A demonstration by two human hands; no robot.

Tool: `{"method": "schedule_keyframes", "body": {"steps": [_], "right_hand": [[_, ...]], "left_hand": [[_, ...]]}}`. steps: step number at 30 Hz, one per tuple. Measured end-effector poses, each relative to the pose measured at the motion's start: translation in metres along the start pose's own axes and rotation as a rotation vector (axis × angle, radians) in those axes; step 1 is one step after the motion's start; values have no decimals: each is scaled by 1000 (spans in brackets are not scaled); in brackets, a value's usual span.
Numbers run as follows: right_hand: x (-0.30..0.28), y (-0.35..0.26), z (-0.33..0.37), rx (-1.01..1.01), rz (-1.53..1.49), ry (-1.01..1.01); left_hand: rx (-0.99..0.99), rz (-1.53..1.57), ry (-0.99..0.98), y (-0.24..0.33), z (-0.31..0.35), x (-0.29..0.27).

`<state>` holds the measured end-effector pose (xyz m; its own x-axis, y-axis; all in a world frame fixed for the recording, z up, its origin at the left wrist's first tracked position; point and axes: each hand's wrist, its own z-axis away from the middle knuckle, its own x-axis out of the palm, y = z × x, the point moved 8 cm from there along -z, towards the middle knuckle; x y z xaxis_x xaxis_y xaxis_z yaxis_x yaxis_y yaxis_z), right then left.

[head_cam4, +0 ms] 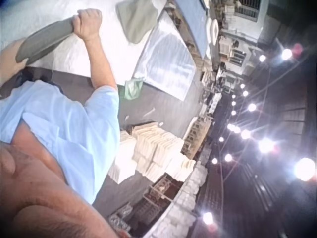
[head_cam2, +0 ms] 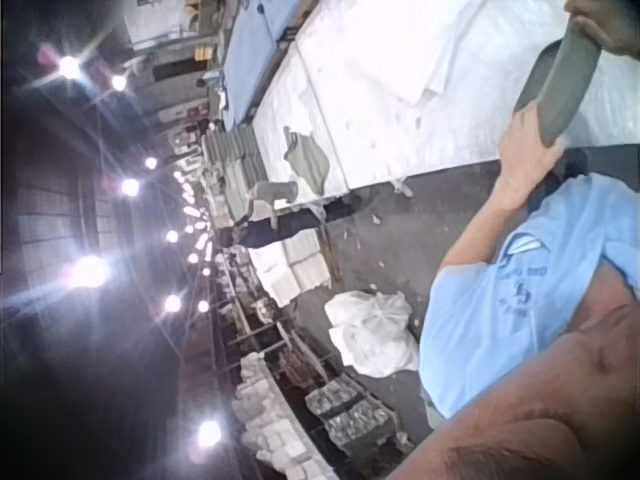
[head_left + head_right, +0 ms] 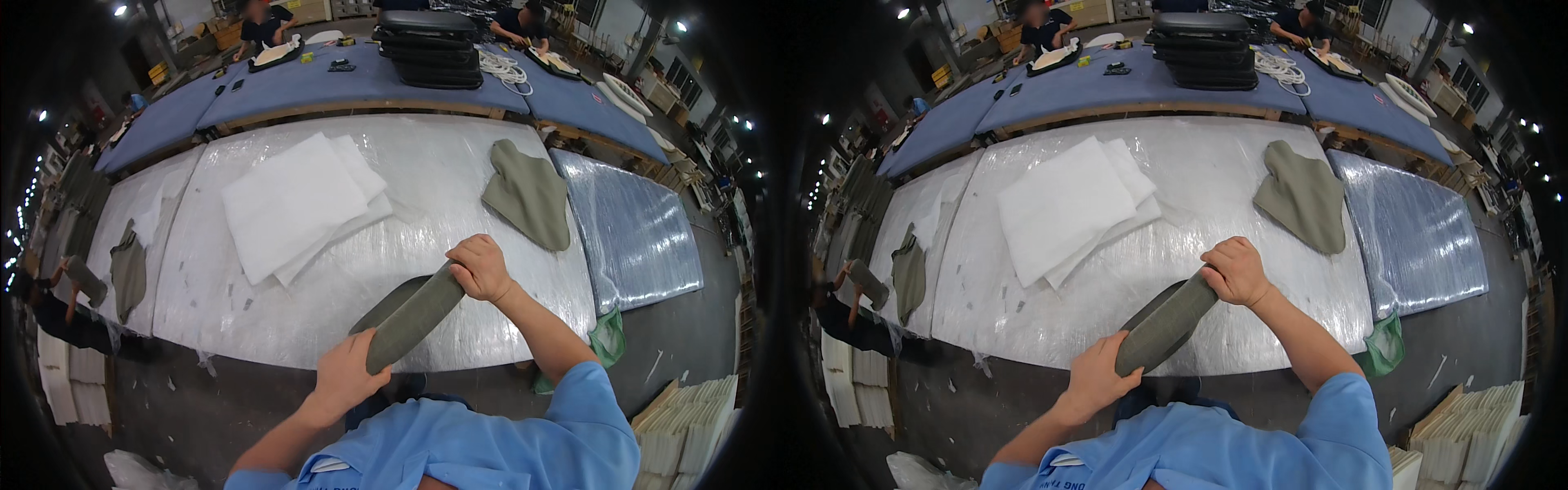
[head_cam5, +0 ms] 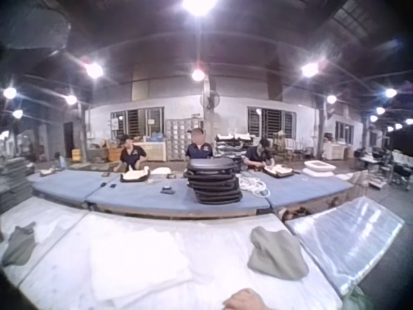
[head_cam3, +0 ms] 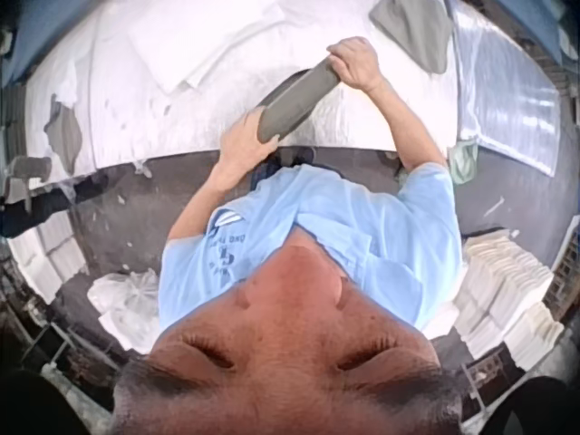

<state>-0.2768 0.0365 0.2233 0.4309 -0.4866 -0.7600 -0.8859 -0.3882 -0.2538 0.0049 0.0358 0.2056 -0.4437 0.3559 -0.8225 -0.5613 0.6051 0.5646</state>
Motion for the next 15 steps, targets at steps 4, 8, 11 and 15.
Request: {"method": "schedule_keyframes", "body": {"steps": [4, 8, 11, 15], "right_hand": [[0, 20, 10, 49, -69, 101], [10, 39, -3, 292, -138, 37], [21, 52, 1, 640, -171, -286], [22, 73, 42, 826, -30, -759]], "left_hand": [[18, 13, 137, -7, 9, 6], [31, 80, 163, -20, 11, -4], [-42, 337, 183, -42, 55, 4], [-418, 938, 60, -92, 95, 89]]}}
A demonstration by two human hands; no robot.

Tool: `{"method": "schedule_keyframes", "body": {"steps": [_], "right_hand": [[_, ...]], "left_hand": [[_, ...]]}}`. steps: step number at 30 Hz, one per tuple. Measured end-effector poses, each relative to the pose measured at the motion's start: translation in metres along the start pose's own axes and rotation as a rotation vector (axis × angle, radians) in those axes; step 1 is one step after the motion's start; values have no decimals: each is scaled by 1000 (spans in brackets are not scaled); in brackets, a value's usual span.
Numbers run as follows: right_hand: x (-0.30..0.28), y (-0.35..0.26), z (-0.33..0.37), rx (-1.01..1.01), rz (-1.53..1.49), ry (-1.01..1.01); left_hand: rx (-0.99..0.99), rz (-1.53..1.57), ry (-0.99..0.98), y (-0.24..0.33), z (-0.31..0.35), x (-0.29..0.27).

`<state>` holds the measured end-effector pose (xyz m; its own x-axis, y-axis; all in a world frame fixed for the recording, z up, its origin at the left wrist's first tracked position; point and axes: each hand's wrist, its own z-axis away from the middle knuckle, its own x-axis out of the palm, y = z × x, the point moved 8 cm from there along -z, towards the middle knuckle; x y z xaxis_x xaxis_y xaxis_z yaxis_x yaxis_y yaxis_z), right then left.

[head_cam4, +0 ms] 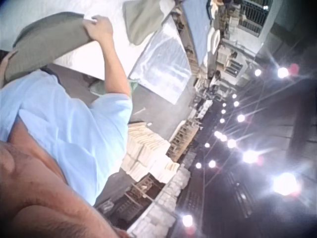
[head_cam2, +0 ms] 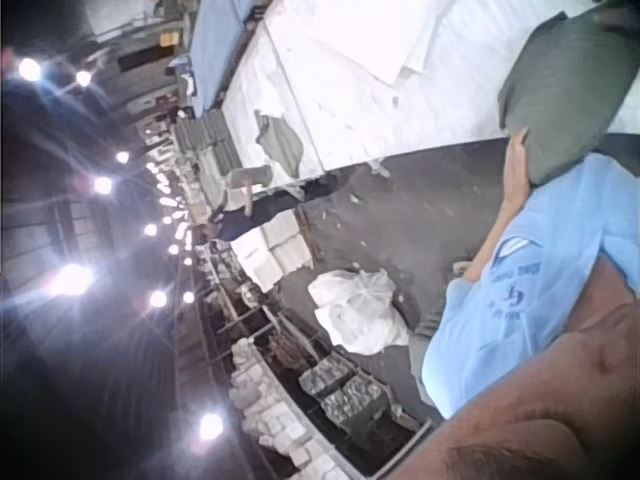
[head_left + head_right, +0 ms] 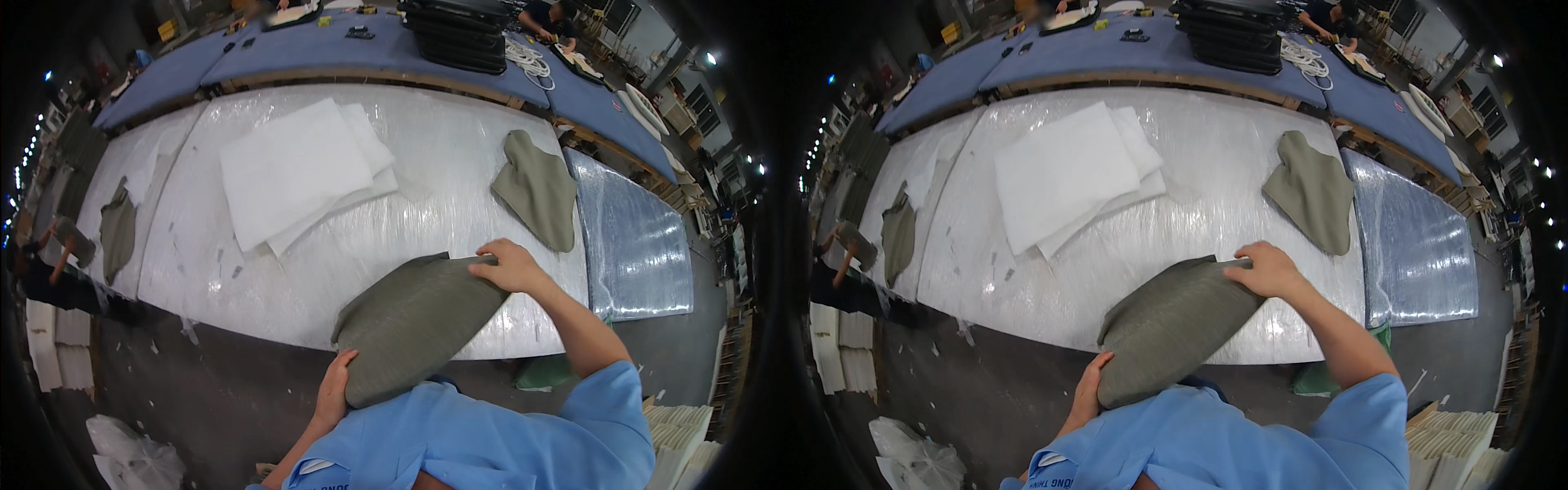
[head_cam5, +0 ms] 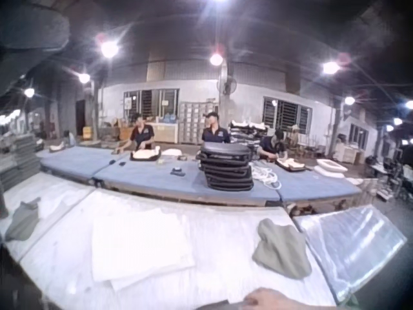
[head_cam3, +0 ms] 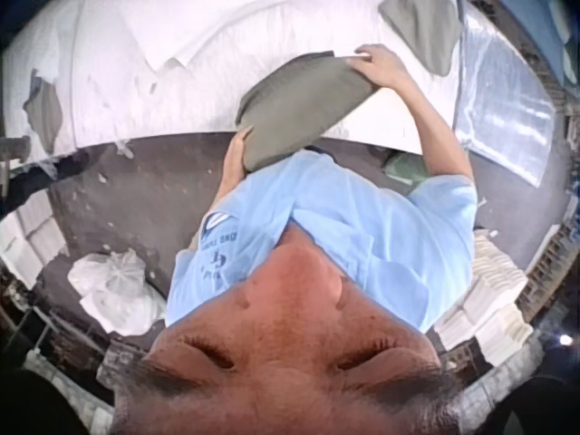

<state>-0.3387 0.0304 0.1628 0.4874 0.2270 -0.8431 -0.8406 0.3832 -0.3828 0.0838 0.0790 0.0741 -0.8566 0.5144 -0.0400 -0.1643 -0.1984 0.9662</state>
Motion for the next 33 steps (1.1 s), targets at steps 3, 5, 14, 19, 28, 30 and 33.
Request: {"method": "schedule_keyframes", "body": {"steps": [3, 5, 14, 19, 28, 30, 33], "right_hand": [[12, 32, -1, 215, 6, -257], [25, 44, -12, 321, -92, -460], [82, 61, -42, 590, -314, -896], [124, 90, -82, 490, -39, -822], [182, 129, -143, 383, -35, -558], [173, 117, -138, 373, -197, -596], [150, 91, -91, 316, -572, -822]], "left_hand": [[-557, 556, 30, -56, 6, 17], [-720, 605, 19, -62, -6, 18], [-1065, 518, 162, -102, -38, 17], [-1209, 232, 193, -135, -50, 7], [-1106, 302, 363, -192, -61, -6], [-1066, 369, 485, -189, -56, -10], [-908, 538, 322, -165, -29, 3]]}}
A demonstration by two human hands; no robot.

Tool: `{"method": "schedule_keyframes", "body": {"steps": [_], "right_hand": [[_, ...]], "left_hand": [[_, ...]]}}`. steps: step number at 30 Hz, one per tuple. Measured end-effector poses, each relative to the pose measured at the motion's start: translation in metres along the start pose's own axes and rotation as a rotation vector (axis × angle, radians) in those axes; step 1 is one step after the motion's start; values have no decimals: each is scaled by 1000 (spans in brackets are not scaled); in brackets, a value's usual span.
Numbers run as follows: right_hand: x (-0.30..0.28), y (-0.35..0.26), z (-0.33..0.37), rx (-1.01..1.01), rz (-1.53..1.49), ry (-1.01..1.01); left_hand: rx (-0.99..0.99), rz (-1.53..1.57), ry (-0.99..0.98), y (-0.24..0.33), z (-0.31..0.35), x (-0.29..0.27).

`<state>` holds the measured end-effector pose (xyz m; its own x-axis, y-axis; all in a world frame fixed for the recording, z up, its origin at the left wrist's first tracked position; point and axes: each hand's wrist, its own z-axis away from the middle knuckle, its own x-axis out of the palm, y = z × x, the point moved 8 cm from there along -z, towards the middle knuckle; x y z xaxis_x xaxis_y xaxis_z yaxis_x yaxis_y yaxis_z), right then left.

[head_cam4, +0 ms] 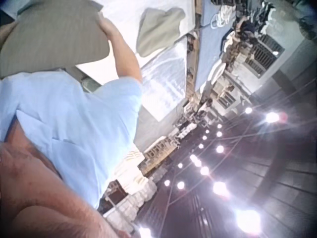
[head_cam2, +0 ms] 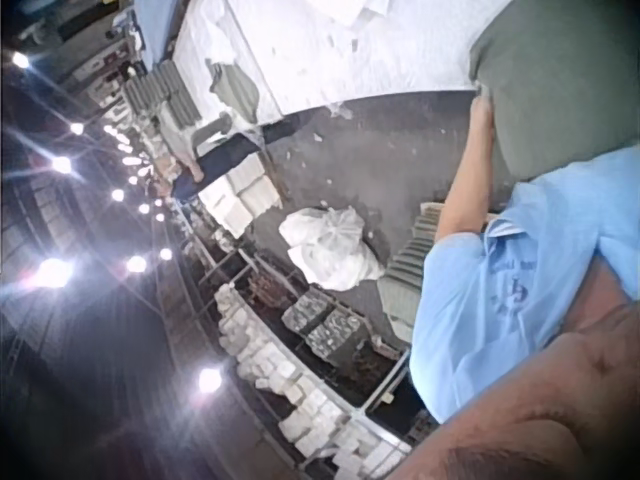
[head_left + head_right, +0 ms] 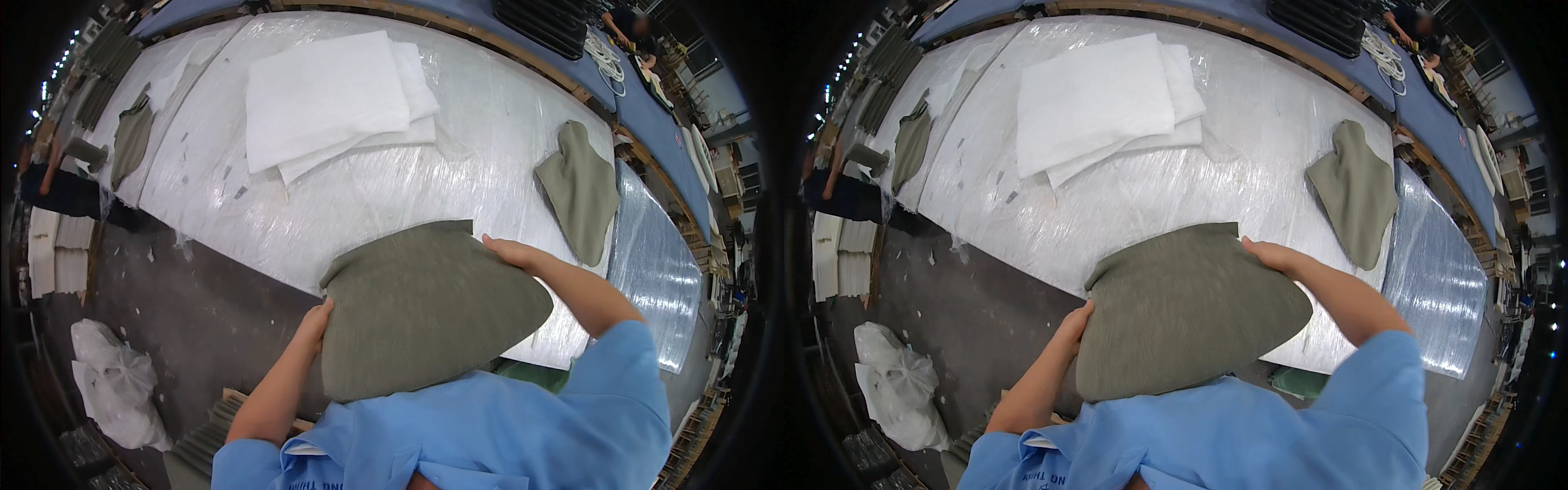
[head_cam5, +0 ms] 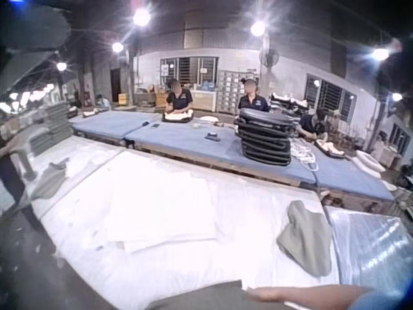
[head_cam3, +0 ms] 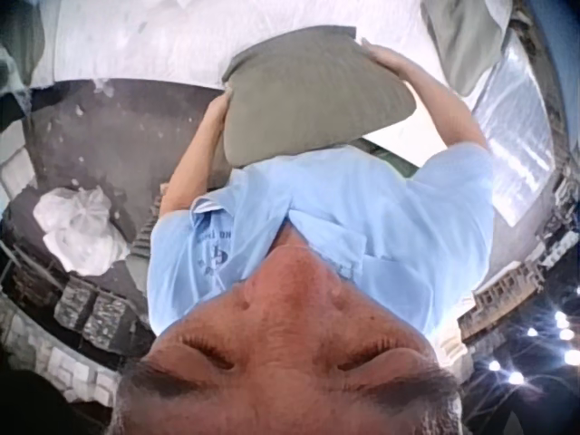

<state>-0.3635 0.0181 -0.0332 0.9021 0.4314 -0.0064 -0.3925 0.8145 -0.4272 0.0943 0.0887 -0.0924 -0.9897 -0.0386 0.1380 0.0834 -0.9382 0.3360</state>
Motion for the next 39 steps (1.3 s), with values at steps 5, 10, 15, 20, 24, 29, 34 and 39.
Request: {"method": "schedule_keyframes", "body": {"steps": [5, 10, 15, 20, 24, 29, 34, 39], "right_hand": [[24, -14, 165, 205, 30, -21], [28, -16, 149, 221, 164, 25], [16, 8, 82, 204, 185, 84], [5, -7, 29, 305, 290, 126], [-3, -12, -15, 347, 350, 166], [-7, -8, -55, 362, 418, 228], [-4, -12, -74, 368, 446, 212], [-1, -46, -91, 260, 814, 366]], "left_hand": [[48, -53, -215, 11, 161, 52], [-4, -87, -128, 13, 154, 60], [-125, -186, 9, 28, 116, 61], [-160, -192, 68, 28, 33, 37], [-210, -221, 104, 42, -9, 31], [-272, -257, 146, 28, -63, 17], [-108, -175, 98, 26, -90, 14], [73, -535, 427, 26, -109, -41]]}}
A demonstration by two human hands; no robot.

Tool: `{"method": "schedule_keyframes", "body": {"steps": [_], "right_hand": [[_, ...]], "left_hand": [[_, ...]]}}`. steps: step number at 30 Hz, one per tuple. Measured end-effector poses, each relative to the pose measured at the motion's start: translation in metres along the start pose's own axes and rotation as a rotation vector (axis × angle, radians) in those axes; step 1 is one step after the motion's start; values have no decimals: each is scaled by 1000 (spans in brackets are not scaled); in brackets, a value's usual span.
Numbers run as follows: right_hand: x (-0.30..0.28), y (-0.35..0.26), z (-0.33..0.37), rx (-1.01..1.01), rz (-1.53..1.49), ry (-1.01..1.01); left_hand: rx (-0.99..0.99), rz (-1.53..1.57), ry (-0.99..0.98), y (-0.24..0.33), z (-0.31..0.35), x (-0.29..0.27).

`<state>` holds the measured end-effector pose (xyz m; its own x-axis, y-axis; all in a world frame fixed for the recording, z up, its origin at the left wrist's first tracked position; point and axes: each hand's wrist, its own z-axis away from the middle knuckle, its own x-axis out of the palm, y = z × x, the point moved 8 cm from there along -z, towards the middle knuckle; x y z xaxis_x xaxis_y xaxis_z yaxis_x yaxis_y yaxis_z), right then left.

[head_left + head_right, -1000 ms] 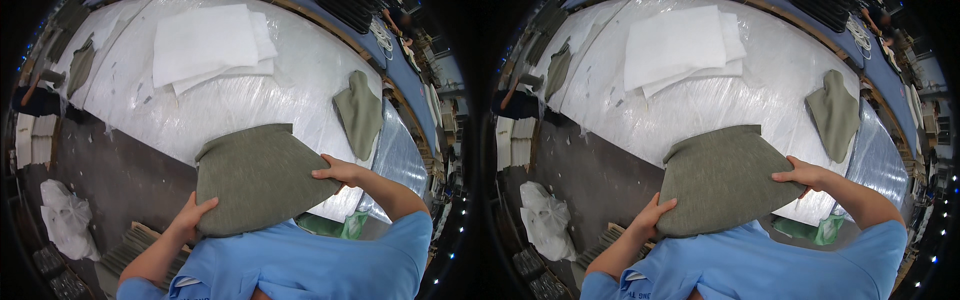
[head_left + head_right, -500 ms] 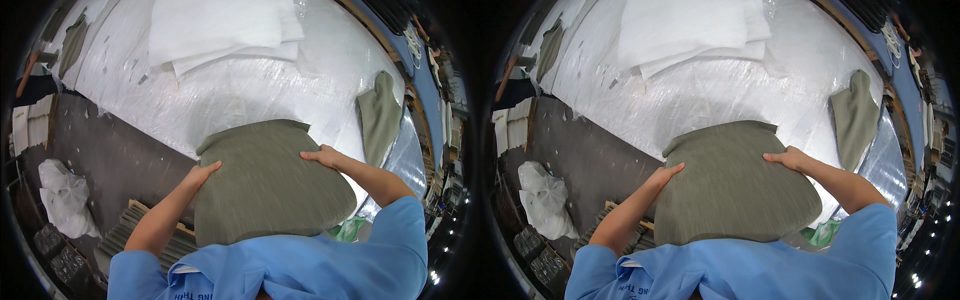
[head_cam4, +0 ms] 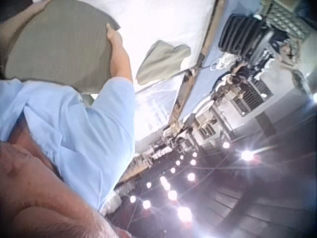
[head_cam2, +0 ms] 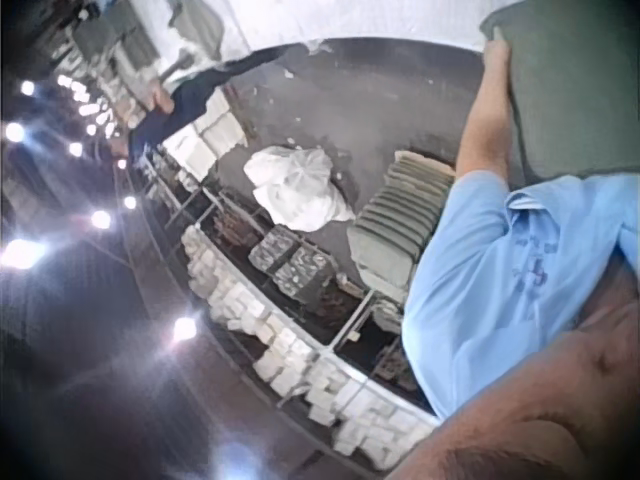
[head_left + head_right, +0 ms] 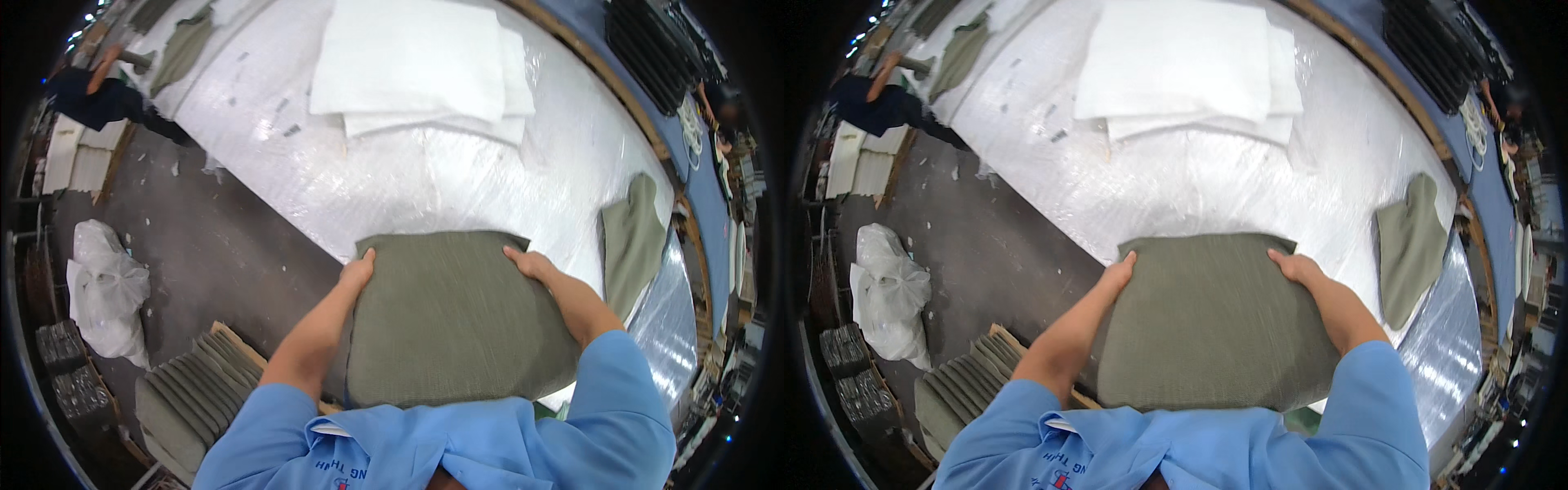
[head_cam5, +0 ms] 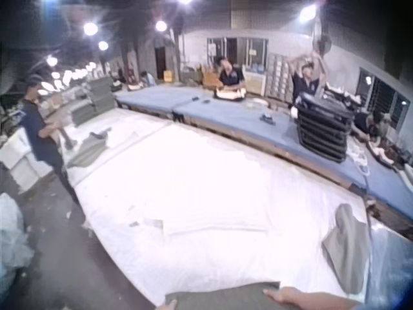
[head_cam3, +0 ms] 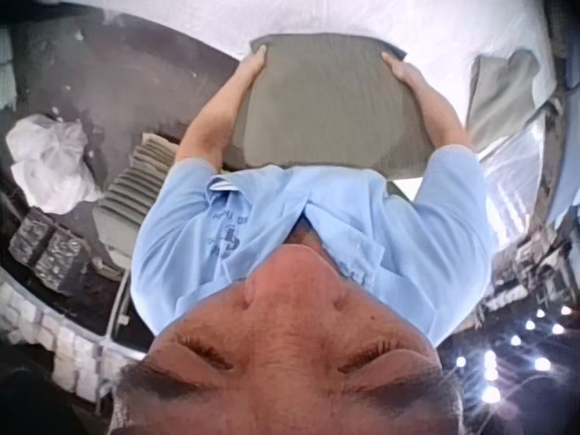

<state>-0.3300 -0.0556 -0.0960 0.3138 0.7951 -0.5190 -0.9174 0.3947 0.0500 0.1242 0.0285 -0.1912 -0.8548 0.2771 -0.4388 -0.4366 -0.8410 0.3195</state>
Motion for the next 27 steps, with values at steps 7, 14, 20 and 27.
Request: {"method": "schedule_keyframes", "body": {"steps": [7, 14, 20, 27], "right_hand": [[26, 60, -23, 66, -127, 76], [62, 17, 17, -102, -501, -385], [68, -86, 53, -487, -990, -398], [32, -162, 71, -772, -1384, -201]], "left_hand": [[-71, 1084, -669, -13, 171, 33], [-15, 1460, -707, -1, 276, -10], [690, 1262, -451, 115, 373, -87], [1201, 614, -81, 167, 392, -26]]}}
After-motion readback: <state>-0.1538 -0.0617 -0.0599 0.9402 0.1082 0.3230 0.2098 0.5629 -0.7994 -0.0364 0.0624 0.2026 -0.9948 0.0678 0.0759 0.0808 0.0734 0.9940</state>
